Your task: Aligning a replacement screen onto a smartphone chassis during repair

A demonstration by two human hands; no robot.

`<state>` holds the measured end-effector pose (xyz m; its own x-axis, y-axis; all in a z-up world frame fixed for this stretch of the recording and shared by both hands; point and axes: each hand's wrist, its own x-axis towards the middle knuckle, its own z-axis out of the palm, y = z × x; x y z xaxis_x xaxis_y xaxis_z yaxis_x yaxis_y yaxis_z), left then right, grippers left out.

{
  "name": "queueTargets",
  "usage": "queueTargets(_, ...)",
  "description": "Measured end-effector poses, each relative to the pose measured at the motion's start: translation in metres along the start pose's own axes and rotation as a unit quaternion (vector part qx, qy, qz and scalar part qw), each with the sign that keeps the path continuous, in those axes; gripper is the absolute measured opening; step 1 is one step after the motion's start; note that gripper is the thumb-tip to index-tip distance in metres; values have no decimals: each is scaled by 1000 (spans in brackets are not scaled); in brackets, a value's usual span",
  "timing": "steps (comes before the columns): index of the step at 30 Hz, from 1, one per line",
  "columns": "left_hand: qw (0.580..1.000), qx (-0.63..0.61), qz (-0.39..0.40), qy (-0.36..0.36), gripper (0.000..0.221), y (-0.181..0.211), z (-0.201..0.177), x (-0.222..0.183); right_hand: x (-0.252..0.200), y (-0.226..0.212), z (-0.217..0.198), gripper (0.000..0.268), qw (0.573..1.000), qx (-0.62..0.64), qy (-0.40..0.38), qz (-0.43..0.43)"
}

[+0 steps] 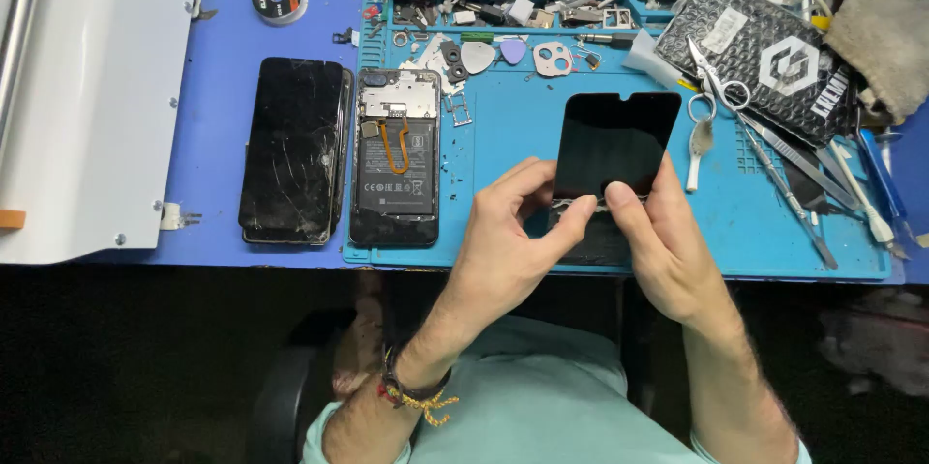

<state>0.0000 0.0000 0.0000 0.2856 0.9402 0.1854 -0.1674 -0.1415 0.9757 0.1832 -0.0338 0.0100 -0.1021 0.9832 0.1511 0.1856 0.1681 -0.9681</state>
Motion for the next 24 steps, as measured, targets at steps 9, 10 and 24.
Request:
queueTargets(9,999,-6,-31,8,29,19,7,1,1,-14,-1,48,1000,-7,-24,-15)
queueTargets(10,1000,-5,-30,5,29,20,6,3,2,-19,0,48,1000,-6,-21,-17)
queueTargets(24,998,-20,28,-61,14,25,3,10,-11,-18,-19,17,989,-95,112,-4)
